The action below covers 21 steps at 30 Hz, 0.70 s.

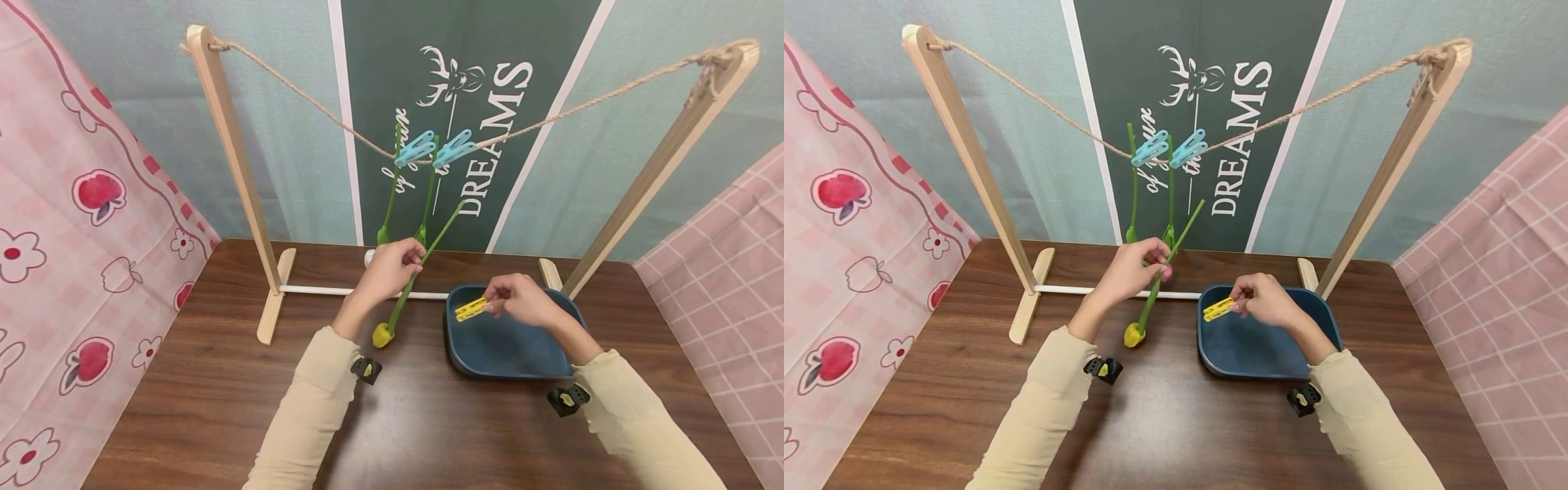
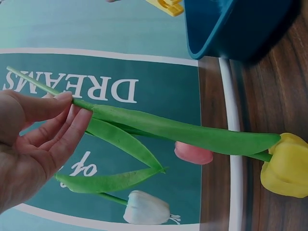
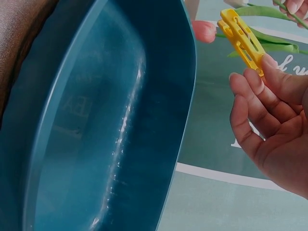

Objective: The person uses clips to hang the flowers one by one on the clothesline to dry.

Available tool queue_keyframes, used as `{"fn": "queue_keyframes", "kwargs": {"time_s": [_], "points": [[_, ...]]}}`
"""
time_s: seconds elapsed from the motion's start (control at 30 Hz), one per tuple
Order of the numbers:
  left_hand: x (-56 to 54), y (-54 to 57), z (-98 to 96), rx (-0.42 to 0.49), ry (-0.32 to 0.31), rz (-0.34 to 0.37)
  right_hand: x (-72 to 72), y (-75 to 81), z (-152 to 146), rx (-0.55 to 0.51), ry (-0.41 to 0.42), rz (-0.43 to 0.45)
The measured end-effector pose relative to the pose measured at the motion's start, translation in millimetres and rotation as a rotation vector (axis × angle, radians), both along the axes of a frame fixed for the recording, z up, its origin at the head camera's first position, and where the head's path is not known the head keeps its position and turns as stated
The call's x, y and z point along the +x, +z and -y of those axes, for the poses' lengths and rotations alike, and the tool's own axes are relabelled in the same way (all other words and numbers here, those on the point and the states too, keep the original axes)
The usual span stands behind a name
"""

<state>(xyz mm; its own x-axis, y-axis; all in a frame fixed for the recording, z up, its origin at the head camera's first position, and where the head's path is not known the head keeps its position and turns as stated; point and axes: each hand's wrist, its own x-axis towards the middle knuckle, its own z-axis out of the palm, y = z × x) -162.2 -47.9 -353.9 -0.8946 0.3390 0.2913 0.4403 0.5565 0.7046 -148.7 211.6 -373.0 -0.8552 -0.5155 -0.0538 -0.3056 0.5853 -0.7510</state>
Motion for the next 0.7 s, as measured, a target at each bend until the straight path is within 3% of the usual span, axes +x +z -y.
{"fn": "queue_keyframes", "kwargs": {"time_s": [0.4,0.7], "points": [[-3.4,12.8,-6.9,-0.022,-0.004,0.056,0.6,2.4,-0.7,-0.002,-0.006,0.001],[-5.1,25.1,-11.7,0.031,-0.032,0.118,0.5,2.0,-2.6,0.005,-0.011,-0.003]]}}
